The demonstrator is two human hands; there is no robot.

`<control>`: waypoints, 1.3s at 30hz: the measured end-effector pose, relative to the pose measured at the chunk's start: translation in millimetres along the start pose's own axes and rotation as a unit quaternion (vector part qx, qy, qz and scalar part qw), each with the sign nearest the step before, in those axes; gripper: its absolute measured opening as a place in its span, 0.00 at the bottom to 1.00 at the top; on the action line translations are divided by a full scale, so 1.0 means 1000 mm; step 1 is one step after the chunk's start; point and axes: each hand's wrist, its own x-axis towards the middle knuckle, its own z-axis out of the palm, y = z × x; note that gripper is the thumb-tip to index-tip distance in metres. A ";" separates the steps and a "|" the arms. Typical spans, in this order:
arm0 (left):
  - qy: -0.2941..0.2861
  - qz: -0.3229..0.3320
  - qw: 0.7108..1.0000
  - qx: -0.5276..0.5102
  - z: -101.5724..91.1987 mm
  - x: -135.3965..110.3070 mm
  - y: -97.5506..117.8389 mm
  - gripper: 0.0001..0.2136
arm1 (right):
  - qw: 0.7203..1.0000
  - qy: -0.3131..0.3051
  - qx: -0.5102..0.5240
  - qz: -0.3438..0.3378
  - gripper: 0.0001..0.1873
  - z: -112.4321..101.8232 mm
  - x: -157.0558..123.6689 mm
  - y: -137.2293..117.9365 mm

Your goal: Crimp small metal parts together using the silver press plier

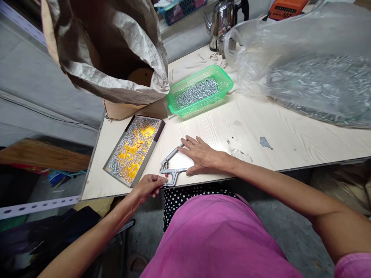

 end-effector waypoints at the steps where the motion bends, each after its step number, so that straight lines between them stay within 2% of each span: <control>1: 0.001 0.000 1.000 0.000 0.000 0.000 0.000 0.19 | 1.000 -0.007 -0.004 -0.011 0.54 0.001 0.005 0.003; 6: 0.010 -0.011 1.000 0.002 0.002 -0.002 0.002 0.20 | 0.999 -0.015 -0.023 -0.029 0.50 -0.001 0.017 0.001; 16: 0.025 -0.006 1.000 -0.012 0.006 -0.004 0.000 0.19 | 1.000 -0.007 -0.002 -0.011 0.38 -0.017 -0.002 -0.022; 18: 0.030 0.003 1.000 0.008 0.006 -0.005 -0.003 0.18 | 1.000 -0.004 0.000 -0.012 0.36 -0.017 -0.004 -0.025; 20: 0.065 0.039 0.994 0.077 0.007 -0.009 -0.006 0.17 | 1.000 0.001 0.001 -0.009 0.35 -0.016 -0.006 -0.028; 22: 0.145 0.129 0.962 0.193 0.008 -0.015 -0.008 0.15 | 1.000 0.006 0.008 -0.006 0.35 -0.015 -0.008 -0.030; 24: 0.222 0.241 0.895 0.303 0.011 -0.020 -0.006 0.12 | 1.000 0.009 0.017 -0.001 0.35 -0.015 -0.008 -0.031; 25: 0.239 0.291 0.860 0.344 0.014 -0.021 -0.004 0.11 | 1.000 0.009 0.021 0.002 0.35 -0.015 -0.009 -0.032; 27: 0.224 0.366 0.808 0.404 0.020 -0.017 0.003 0.14 | 1.000 0.007 0.024 0.009 0.36 -0.014 -0.009 -0.034; 29: 0.185 0.415 0.770 0.448 0.027 -0.006 0.014 0.23 | 1.000 0.006 0.021 0.013 0.37 -0.012 -0.009 -0.035; 31: 0.148 0.440 0.744 0.480 0.032 0.006 0.026 0.29 | 1.000 0.006 0.015 0.016 0.38 -0.010 -0.010 -0.035; 34: 0.101 0.438 0.725 0.522 0.034 0.020 0.040 0.29 | 1.000 0.008 0.005 0.027 0.42 -0.008 -0.016 -0.034; 37: 0.084 0.428 0.708 0.555 0.032 0.023 0.048 0.33 | 0.998 0.004 -0.008 0.066 0.47 -0.008 -0.025 -0.031; 39: 0.084 0.426 0.701 0.565 0.033 0.022 0.052 0.36 | 0.996 -0.002 -0.007 0.093 0.44 -0.010 -0.029 -0.030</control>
